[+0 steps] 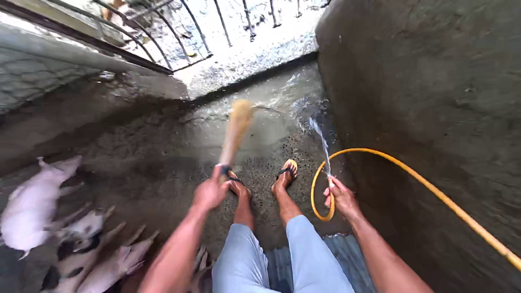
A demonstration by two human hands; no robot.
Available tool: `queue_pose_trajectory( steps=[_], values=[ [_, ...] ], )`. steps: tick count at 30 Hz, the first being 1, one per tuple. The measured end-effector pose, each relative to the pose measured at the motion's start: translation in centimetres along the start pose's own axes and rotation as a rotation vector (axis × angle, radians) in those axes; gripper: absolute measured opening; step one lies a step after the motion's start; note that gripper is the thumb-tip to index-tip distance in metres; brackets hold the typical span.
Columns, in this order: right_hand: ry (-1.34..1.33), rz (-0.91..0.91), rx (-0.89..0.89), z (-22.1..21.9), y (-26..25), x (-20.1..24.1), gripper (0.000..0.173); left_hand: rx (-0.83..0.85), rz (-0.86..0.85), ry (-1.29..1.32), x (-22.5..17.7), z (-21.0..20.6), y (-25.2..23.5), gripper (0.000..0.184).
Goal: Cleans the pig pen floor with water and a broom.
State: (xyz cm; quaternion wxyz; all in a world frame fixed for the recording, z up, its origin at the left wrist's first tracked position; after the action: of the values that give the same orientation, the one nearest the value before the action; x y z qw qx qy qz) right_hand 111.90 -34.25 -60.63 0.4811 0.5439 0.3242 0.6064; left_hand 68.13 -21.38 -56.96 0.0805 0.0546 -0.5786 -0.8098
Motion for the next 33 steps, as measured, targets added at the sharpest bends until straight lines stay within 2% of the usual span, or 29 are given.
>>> queue_pose_trajectory(
  steps=[3,5,6,7,8,10,12,13,15,16,18,20,22,25,27,28,29,30,31,33],
  values=[
    [0.099,0.027,-0.107,-1.1,0.5,-0.2,0.046,0.026,-0.333,0.033,-16.6,-0.1,-7.0,0.07],
    [0.147,0.035,-0.149,-1.8,0.1,0.1,0.043,0.014,-0.406,0.054,-22.6,0.6,-11.9,0.067],
    [0.166,0.053,-0.156,-2.0,-0.6,0.4,0.04,0.014,-0.384,0.068,-22.8,1.9,-13.9,0.066],
    [0.183,0.057,-0.155,-2.0,-1.3,0.7,0.039,0.004,-0.324,0.097,-20.6,3.1,-15.5,0.064],
    [0.203,0.048,-0.149,-1.8,-1.7,0.7,0.038,-0.048,-0.242,0.107,-16.0,3.4,-17.3,0.064],
    [0.228,0.021,-0.111,-1.4,-2.4,1.0,0.038,-0.152,-0.027,0.094,-1.9,2.4,-18.3,0.067],
    [0.187,0.025,-0.025,-1.8,-3.4,1.9,0.042,-0.209,0.232,0.119,13.3,1.8,-14.7,0.068],
    [0.151,0.026,0.034,-2.0,-3.5,2.2,0.044,-0.209,0.35,0.148,19.2,1.2,-12.0,0.07],
    [0.062,0.021,0.133,-2.7,-3.4,2.6,0.045,-0.208,0.489,0.192,26.4,-0.5,-6.7,0.076],
    [0.024,0.028,0.155,-2.9,-3.6,3.0,0.045,-0.21,0.516,0.235,27.3,-1.5,-3.9,0.081],
    [-0.026,0.068,0.116,-2.8,-3.8,4.0,0.045,-0.183,0.472,0.341,23.7,-3.9,1.4,0.095],
    [-0.106,0.125,-0.007,-1.7,-3.7,4.6,0.045,-0.084,0.32,0.375,15.7,-6.6,3.2,0.1],
    [-0.207,0.15,-0.106,-0.3,-3.3,4.4,0.044,0.002,0.096,0.352,5.8,-8.5,0.9,0.092],
    [-0.236,0.12,-0.171,0.8,-3.2,3.7,0.044,0.03,-0.253,0.206,-10.1,-9.5,-6.0,0.082],
    [-0.121,0.107,-0.192,1.3,-3.0,3.1,0.044,0.014,-0.413,0.107,-17.5,-9.3,-10.2,0.075],
    [-0.034,0.124,-0.188,1.1,-3.5,3.4,0.045,-0.006,-0.444,0.077,-19.0,-8.4,-12.5,0.072],
    [0.06,0.143,-0.176,1.0,-4.3,3.9,0.046,-0.025,-0.431,0.093,-18.7,-6.9,-15.0,0.07],
    [0.146,0.147,-0.168,1.1,-4.9,4.2,0.045,-0.055,-0.376,0.147,-16.5,-5.5,-17.4,0.067],
    [0.219,0.135,-0.163,1.5,-5.2,4.1,0.045,-0.09,-0.282,0.21,-12.4,-5.1,-19.7,0.066],
    [0.311,0.091,-0.148,2.1,-6.4,4.4,0.043,-0.201,-0.032,0.273,0.4,-6.8,-23.2,0.068]
  ],
)
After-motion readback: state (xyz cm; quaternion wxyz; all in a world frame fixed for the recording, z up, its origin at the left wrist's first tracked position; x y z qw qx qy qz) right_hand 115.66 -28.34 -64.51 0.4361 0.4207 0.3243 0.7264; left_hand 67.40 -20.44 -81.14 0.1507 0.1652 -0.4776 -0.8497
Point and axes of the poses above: each hand's wrist, its own y-axis away from the middle knuckle, its own z-axis out of the back of the hand, x = y × z, the point moved 8 cm from there along -y, towards the middle knuckle, and after that the axes turned 5 degrees about -y, right-handed, at the moved point
